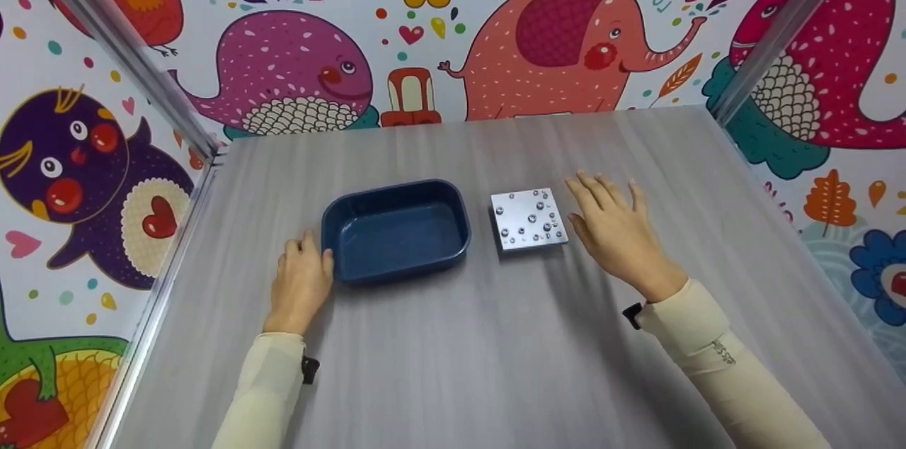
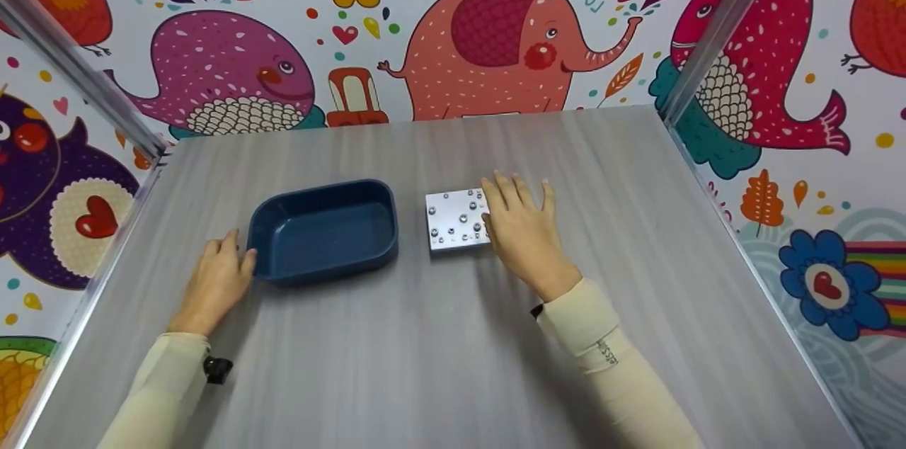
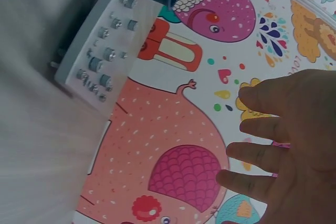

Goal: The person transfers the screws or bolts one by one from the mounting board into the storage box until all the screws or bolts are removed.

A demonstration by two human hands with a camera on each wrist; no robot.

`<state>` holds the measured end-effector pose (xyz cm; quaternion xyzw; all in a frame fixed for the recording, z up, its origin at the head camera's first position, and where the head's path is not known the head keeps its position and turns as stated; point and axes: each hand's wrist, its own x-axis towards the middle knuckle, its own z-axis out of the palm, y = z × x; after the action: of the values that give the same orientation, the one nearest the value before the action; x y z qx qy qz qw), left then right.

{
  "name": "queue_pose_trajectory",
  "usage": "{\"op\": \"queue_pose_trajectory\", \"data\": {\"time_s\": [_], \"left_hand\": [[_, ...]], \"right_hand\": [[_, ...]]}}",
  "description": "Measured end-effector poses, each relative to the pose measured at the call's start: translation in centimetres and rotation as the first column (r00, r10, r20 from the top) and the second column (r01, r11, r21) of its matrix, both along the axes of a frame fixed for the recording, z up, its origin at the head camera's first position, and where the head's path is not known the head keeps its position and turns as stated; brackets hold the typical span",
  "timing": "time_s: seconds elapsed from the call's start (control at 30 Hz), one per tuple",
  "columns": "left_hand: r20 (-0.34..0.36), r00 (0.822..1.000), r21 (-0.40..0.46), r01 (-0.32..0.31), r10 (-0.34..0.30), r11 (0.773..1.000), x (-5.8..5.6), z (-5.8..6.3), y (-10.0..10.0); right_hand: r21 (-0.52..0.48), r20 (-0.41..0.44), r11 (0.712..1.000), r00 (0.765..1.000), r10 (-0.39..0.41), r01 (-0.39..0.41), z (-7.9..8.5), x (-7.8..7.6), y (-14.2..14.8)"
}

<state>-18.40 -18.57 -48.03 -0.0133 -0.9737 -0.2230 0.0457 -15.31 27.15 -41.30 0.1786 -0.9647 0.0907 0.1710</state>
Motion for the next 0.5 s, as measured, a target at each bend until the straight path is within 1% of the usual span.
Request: {"op": "queue_pose_trajectory", "data": {"time_s": [0.1,0.2,0.37,0.5], "left_hand": [[0.010,1.000,0.056,-0.020,0.020,0.998,-0.2,-0.6,-0.1],[0.013,1.000,0.086,-0.022,0.021,0.996,-0.4,-1.0,-0.1],[0.038,0.999,0.095,-0.003,0.000,0.996,-0.6,-1.1,0.1],[0.052,0.998,0.089,0.016,-0.020,0.996,-0.9,-1.1,0.2]], "right_hand": [[-0.002,0.011,1.000,1.000,-0.006,0.006,-0.8,-0.6,0.3],[0.008,0.027,1.000,1.000,-0.014,0.014,-1.6,-1.2,0.6],[-0.004,0.076,0.999,0.996,-0.038,0.038,-3.1,-1.9,1.0],[-0.036,0.102,0.999,0.994,-0.036,0.039,-4.4,-2.5,1.2]]}}
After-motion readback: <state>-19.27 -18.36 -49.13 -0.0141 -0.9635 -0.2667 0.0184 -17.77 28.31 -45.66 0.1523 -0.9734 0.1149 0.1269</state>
